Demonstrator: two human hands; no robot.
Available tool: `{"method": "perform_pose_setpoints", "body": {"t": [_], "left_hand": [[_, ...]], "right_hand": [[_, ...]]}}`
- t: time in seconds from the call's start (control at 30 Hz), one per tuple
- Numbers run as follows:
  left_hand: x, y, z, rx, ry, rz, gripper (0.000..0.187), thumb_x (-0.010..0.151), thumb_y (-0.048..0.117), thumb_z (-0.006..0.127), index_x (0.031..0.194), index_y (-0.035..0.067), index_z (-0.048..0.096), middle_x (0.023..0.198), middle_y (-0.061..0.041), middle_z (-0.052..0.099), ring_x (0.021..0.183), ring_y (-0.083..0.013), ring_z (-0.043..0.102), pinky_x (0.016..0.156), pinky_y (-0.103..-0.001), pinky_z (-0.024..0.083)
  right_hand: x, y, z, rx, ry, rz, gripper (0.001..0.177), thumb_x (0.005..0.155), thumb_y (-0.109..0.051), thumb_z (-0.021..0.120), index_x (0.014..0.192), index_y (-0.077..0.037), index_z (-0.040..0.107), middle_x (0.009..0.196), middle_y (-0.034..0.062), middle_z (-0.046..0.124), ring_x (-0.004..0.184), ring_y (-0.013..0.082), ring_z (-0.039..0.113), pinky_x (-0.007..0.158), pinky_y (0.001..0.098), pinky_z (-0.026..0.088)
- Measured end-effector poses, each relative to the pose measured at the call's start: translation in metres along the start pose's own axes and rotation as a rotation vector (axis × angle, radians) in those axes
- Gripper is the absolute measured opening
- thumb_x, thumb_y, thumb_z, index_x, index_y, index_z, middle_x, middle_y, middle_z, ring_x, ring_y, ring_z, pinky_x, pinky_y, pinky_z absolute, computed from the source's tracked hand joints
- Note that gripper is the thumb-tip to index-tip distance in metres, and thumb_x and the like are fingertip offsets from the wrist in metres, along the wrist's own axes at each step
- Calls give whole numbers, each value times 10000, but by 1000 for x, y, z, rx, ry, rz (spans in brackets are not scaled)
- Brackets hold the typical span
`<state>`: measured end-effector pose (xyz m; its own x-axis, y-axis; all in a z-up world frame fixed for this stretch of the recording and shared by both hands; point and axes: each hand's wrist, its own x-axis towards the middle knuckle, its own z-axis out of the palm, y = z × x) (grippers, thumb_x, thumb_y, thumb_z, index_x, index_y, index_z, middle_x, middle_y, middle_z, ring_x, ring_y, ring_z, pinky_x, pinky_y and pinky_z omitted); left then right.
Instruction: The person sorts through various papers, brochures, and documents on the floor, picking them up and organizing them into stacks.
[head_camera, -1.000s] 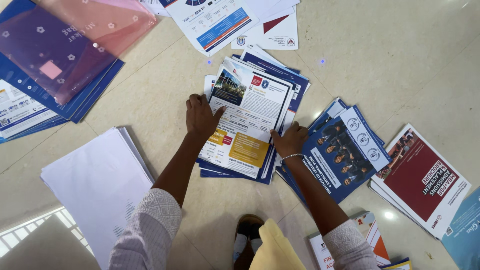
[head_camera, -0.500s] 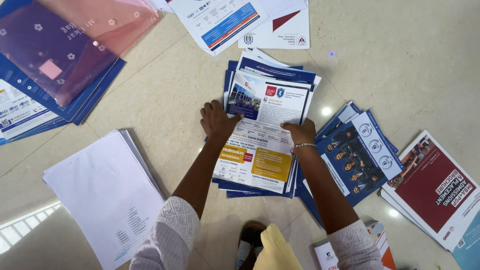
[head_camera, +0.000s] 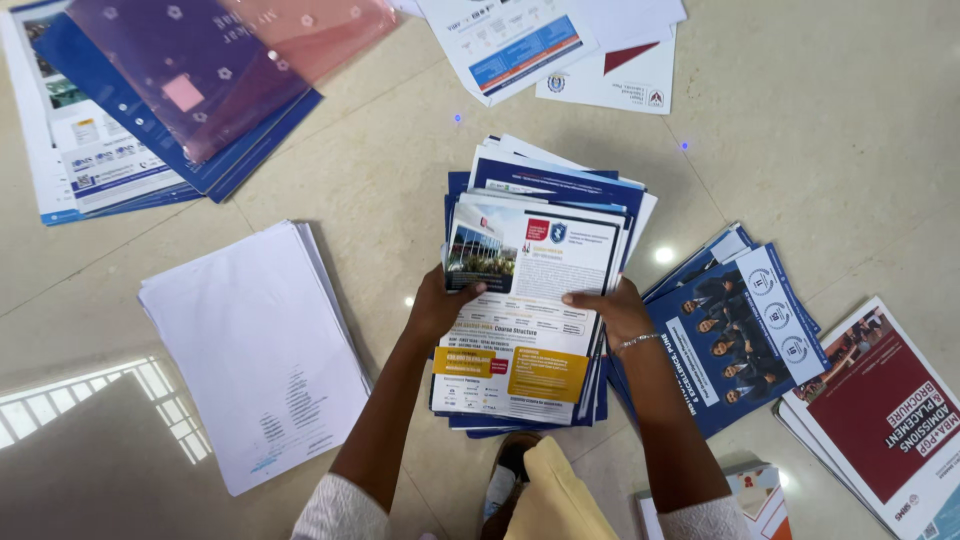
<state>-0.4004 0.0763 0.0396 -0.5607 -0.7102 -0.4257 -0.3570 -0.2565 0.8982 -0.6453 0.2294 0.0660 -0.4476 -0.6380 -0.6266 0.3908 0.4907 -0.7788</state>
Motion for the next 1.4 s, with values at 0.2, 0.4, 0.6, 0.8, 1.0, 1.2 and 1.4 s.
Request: {"method": "perform_pose_setpoints", "body": {"t": [0.2, 0.4, 0.6, 0.8, 1.0, 1.2, 1.4], "left_hand": [[-80, 57, -25, -286, -52, 265, 271, 910, 131, 772, 1127, -7, 685, 1036, -80, 791, 910, -128, 704, 807, -302, 575], [-123, 117, -57, -130, -37, 583, 162, 890, 114, 817, 1009, 28, 749, 940, -32, 797, 862, -112, 752, 736, -274, 605], [-110, 61, -57, -189, -59, 577, 238, 835, 71, 856, 1028, 12, 730, 939, -82, 747, 840, -135, 683, 705, -282, 549], [-90, -25, -37, -173, -10, 256, 205, 841, 135, 836, 999, 18, 776, 898, -53, 810, 766, -117, 741, 685, -261, 599], [-110, 40, -48, -78, -14, 213, 216, 828, 167, 893, 926, -15, 832, 721, -142, 779, 584, -132, 612, 525, -277, 464], [-146, 143, -77, -33, -8, 190, 331, 772, 218, 883, 962, -36, 788, 787, -132, 809, 622, -159, 722, 531, -282, 559], [-144, 119, -104, 6, -414, 268, 545, 907, 228, 759, 1366, -6, 580, 1187, -186, 771, 1071, -204, 739, 904, -357, 596]], "right_hand": [[-69, -41, 5, 108, -208, -447, 635, 643, 79, 867, 1217, 9, 604, 1156, 139, 712, 1098, 247, 703, 920, 362, 613], [-136, -53, 0, -3, -113, -828, 486, 757, 97, 866, 1192, 41, 657, 1121, 151, 740, 1012, 237, 742, 938, 381, 645], [-107, -3, 4, -32, -171, -972, 487, 795, 29, 891, 1215, -41, 654, 1104, 83, 720, 1024, 179, 708, 905, 311, 622], [-88, 55, 10, -558, 83, -969, 326, 762, -16, 903, 1036, -16, 727, 982, 101, 770, 885, 151, 723, 776, 294, 599], [-148, -21, 19, -265, 35, -820, 348, 786, -15, 876, 1096, 17, 720, 1010, 116, 773, 911, 137, 730, 818, 287, 614], [-206, -95, 31, -270, 61, -1078, 393, 829, 3, 830, 1178, 60, 658, 1131, 142, 744, 1037, 165, 725, 897, 313, 625], [-196, -113, 14, 112, 128, -765, 403, 885, 5, 779, 1240, 103, 616, 1181, 180, 732, 1031, 226, 744, 963, 355, 607]]}}
